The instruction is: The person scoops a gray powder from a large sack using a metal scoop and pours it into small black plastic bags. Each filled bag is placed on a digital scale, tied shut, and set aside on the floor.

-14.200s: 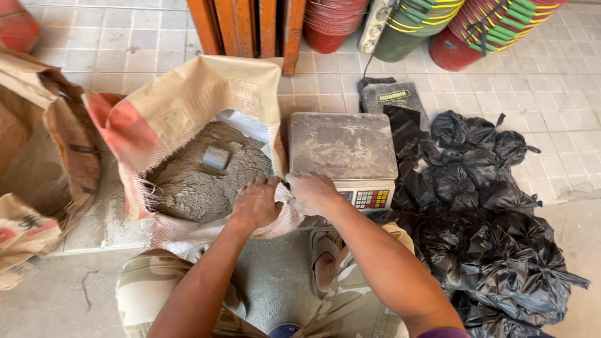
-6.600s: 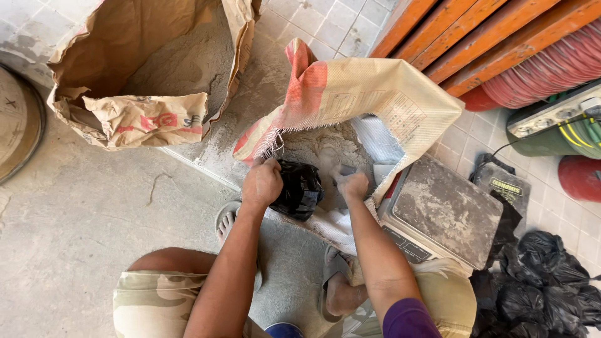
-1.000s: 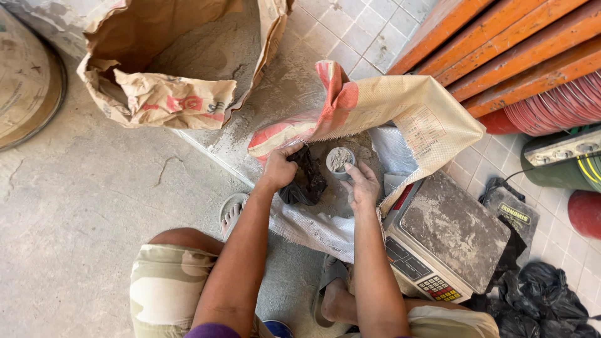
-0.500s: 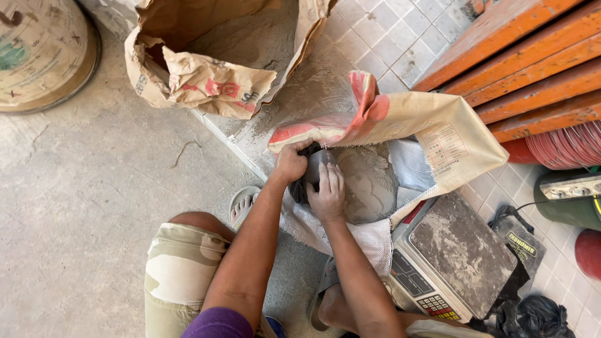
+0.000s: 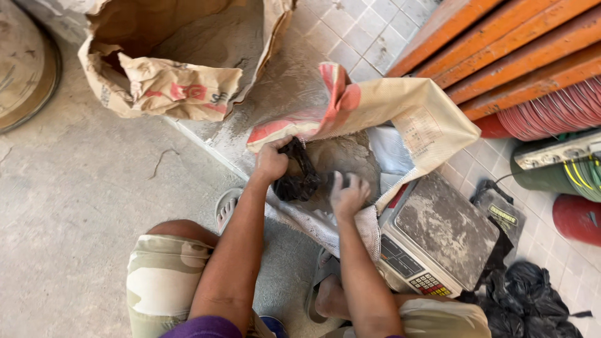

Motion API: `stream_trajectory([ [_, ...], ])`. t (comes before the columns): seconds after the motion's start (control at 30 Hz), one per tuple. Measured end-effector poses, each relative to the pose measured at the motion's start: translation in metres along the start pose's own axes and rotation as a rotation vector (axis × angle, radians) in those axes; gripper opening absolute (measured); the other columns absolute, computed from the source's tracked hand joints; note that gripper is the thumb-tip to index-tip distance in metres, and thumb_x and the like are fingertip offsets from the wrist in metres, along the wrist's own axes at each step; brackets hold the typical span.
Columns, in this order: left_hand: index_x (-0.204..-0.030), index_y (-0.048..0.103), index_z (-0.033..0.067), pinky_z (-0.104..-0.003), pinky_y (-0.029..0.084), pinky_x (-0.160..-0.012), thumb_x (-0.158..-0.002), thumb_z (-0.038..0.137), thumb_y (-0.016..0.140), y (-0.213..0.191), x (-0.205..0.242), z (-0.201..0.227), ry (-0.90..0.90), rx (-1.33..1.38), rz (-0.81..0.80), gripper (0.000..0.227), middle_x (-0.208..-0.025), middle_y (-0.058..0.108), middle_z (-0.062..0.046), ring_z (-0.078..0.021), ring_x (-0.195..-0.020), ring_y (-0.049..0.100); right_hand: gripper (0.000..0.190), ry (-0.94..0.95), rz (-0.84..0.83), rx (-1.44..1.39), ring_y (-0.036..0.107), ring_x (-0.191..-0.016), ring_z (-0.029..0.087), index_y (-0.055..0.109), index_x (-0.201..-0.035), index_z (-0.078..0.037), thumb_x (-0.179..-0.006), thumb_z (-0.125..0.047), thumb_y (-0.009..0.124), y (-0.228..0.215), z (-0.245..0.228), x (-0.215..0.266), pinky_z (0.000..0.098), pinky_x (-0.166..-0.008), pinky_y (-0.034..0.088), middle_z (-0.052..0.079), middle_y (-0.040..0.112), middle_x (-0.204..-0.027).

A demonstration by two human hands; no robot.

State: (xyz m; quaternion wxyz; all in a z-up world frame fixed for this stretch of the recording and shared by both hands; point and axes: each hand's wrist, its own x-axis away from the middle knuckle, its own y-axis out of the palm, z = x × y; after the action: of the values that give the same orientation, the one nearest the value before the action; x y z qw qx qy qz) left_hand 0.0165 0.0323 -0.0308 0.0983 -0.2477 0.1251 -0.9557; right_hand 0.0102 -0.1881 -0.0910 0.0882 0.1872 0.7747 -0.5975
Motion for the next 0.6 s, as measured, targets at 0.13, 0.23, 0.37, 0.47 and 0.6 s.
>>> stream_trajectory([
  [0.13, -0.118, 0.057, 0.0334, -0.041, 0.039, -0.100, -0.070, 0.009, 0.041, 0.003, 0.007, 0.006, 0.027, -0.014, -0.009, 0.056, -0.116, 0.058, -0.015, -0.0327, -0.115, 0.049, 0.061, 0.466, -0.499, -0.247, 0.060, -0.098, 0.033, 0.066, -0.083, -0.011, -0.075, -0.069, 0.050, -0.018, -0.052, 0.008, 0.0420, -0.084, 0.045, 0.016, 0.066, -0.088],
  [0.23, -0.119, 0.057, 0.0312, -0.043, 0.040, -0.099, -0.071, 0.008, 0.041, 0.001, 0.012, 0.010, 0.040, -0.029, -0.003, 0.056, -0.115, 0.058, -0.017, -0.0342, -0.115, 0.049, 0.058, 0.589, -0.870, -0.477, 0.063, -0.087, 0.035, 0.065, -0.099, -0.005, -0.065, -0.051, 0.072, 0.015, -0.049, 0.018, 0.0438, -0.056, 0.055, 0.020, 0.064, -0.094],
  [0.37, -0.117, 0.059, 0.0295, -0.043, 0.043, -0.096, -0.076, 0.011, 0.044, -0.001, 0.009, 0.010, 0.046, -0.143, 0.069, 0.048, -0.108, 0.061, -0.016, -0.0342, -0.110, 0.053, 0.041, 0.525, -0.861, -0.393, 0.062, -0.086, 0.035, 0.063, -0.107, -0.006, -0.075, -0.030, 0.064, 0.018, -0.033, 0.011, 0.0420, -0.054, 0.056, 0.020, 0.062, -0.098],
  [0.47, -0.118, 0.059, 0.0257, -0.043, 0.044, -0.095, -0.078, 0.013, 0.044, -0.007, 0.013, 0.015, 0.035, -0.235, 0.128, 0.045, -0.106, 0.062, -0.016, -0.0332, -0.107, 0.055, 0.040, 0.536, -0.823, -0.501, 0.061, -0.091, 0.037, 0.059, -0.112, -0.007, -0.077, -0.027, 0.063, -0.010, -0.041, -0.003, 0.0423, -0.059, 0.056, 0.023, 0.058, -0.105],
  [0.6, -0.111, 0.063, 0.0185, -0.044, 0.046, -0.090, -0.077, 0.012, 0.047, -0.014, 0.019, 0.023, 0.075, -0.290, 0.213, 0.038, -0.099, 0.064, -0.017, -0.0343, -0.103, 0.057, 0.026, 0.583, -0.869, -0.914, 0.065, -0.057, 0.028, 0.055, -0.105, 0.004, -0.087, -0.015, 0.053, -0.025, -0.035, -0.028, 0.0392, -0.053, 0.058, 0.024, 0.060, -0.076],
])
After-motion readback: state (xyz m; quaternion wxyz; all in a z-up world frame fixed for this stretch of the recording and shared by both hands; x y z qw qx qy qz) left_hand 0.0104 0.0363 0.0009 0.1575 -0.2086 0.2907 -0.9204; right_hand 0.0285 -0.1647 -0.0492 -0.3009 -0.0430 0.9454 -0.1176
